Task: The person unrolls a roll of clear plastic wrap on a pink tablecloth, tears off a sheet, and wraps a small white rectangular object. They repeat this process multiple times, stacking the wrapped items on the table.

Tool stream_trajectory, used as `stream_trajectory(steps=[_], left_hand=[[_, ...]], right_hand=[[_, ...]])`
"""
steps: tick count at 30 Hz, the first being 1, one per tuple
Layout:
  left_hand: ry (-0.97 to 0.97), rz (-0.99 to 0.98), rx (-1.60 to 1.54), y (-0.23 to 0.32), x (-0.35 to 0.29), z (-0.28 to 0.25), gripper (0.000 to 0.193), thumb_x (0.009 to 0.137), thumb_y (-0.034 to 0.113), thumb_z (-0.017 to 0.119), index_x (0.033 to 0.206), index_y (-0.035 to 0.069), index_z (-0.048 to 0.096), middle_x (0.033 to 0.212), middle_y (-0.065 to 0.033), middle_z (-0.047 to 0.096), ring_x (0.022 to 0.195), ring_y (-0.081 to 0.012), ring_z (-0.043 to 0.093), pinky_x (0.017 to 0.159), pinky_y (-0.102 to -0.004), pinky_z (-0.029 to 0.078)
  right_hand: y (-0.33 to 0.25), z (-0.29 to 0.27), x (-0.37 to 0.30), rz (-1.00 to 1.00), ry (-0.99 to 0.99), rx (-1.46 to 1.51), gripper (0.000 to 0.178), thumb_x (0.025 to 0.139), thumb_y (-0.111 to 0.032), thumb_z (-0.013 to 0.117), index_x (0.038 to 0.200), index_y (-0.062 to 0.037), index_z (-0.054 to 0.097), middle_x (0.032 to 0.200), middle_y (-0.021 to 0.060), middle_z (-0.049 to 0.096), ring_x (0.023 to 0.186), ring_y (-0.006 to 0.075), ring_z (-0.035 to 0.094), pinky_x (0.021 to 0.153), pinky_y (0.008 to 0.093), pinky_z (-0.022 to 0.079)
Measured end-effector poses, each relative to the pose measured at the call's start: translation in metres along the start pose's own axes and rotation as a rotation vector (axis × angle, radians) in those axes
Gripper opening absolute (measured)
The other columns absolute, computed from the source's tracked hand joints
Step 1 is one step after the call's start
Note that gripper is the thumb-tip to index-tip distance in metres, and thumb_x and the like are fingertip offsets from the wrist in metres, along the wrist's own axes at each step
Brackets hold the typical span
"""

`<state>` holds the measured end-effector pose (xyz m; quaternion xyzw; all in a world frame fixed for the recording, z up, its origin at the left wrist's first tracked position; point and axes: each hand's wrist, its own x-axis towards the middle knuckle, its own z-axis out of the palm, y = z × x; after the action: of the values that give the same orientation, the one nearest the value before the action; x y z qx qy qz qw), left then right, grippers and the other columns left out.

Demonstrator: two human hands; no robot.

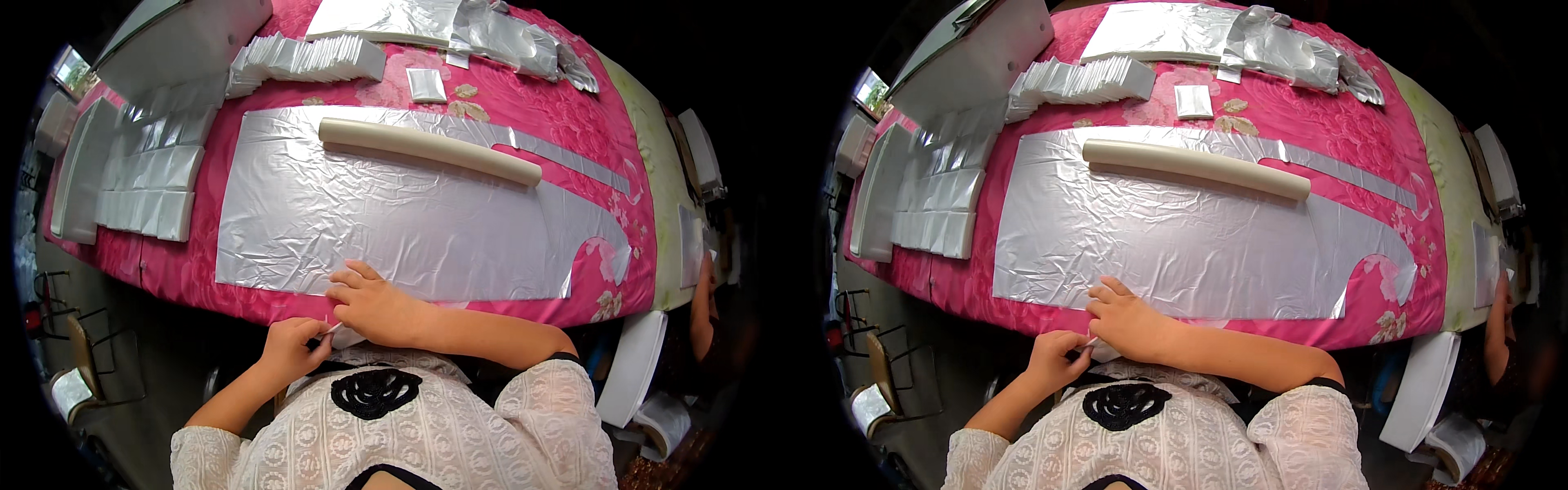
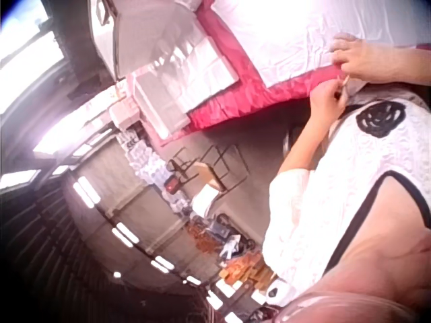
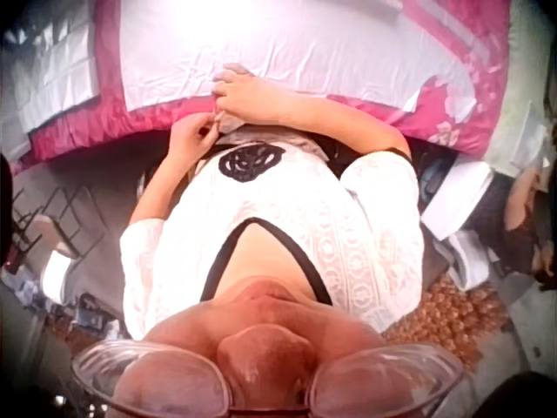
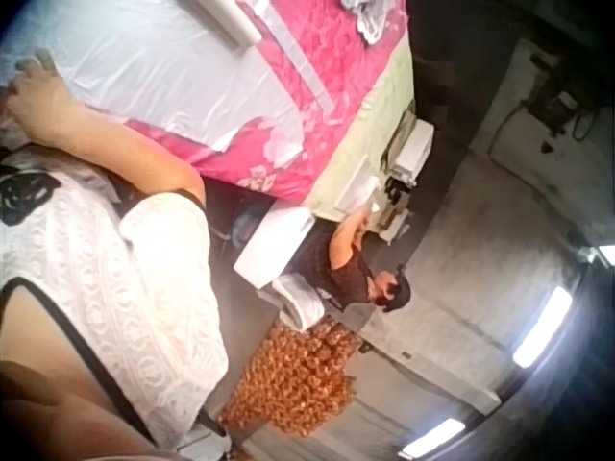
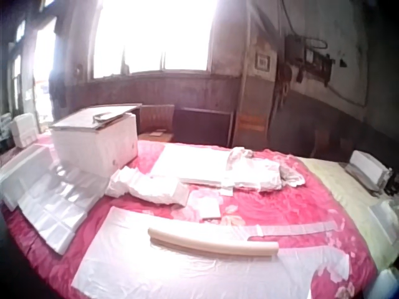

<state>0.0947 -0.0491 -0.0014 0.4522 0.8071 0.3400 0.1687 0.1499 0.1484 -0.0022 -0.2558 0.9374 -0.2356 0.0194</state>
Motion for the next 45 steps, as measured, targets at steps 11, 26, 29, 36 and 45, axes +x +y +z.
stream_trajectory(steps=[11, 26, 29, 36, 45], left_hand=[[0.067, 0.093, -0.077, 0.020, 0.026, -0.007, 0.041, 0.070, 0.005, 0.066, 0.110, 0.003, 0.057, 0.106, -0.0149, 0.061, 0.090, -0.0291, 0.062, 0.075, -0.0342, 0.050], [0.055, 0.122, -0.067, 0.017, 0.037, -0.003, 0.040, 0.071, 0.005, 0.066, 0.110, 0.003, 0.057, 0.107, -0.0123, 0.061, 0.081, -0.0261, 0.062, 0.067, -0.0327, 0.050], [0.045, 0.191, -0.056, 0.017, 0.046, 0.001, 0.041, 0.072, 0.006, 0.066, 0.111, 0.003, 0.056, 0.108, -0.0131, 0.060, 0.087, -0.0283, 0.062, 0.071, -0.0340, 0.051], [-0.117, 0.279, -0.054, 0.037, 0.090, 0.030, 0.053, 0.075, 0.015, 0.066, 0.122, 0.001, 0.045, 0.125, -0.0207, 0.046, 0.108, -0.0355, 0.051, 0.087, -0.0385, 0.045], [-0.075, 0.343, 0.148, 0.059, 0.158, 0.092, 0.088, 0.077, 0.045, 0.059, 0.140, 0.001, 0.018, 0.143, -0.0319, 0.005, 0.133, -0.0465, 0.011, 0.108, -0.0476, 0.016]], right_hand=[[0.256, -0.119, 0.013, 0.836, 1.092, 0.739, 0.021, 0.080, -0.017, 0.065, 0.092, 0.0003, 0.065, 0.081, 0.0055, 0.065, 0.073, 0.0118, 0.058, 0.066, 0.0260, 0.046], [0.225, -0.118, -0.036, 0.670, 0.556, 0.052, 0.055, 0.074, -0.038, 0.067, 0.116, -0.0039, 0.057, 0.101, 0.0136, 0.060, 0.097, 0.0281, 0.057, 0.084, 0.0365, 0.045], [0.176, -0.099, -0.081, 0.578, 0.493, -0.180, 0.056, 0.073, -0.035, 0.069, 0.118, -0.0046, 0.056, 0.097, 0.0128, 0.058, 0.094, 0.0283, 0.055, 0.081, 0.0378, 0.044], [0.055, -0.065, -0.134, 0.990, 0.339, -0.084, 0.059, 0.075, -0.030, 0.067, 0.122, 0.0014, 0.049, 0.098, 0.0156, 0.056, 0.090, 0.0313, 0.053, 0.080, 0.0404, 0.043], [0.059, -0.026, -0.173, 0.693, 0.387, -0.057, 0.053, 0.091, -0.033, 0.045, 0.131, 0.0006, 0.040, 0.139, 0.0197, 0.033, 0.131, 0.0342, 0.027, 0.108, 0.0428, 0.020]])
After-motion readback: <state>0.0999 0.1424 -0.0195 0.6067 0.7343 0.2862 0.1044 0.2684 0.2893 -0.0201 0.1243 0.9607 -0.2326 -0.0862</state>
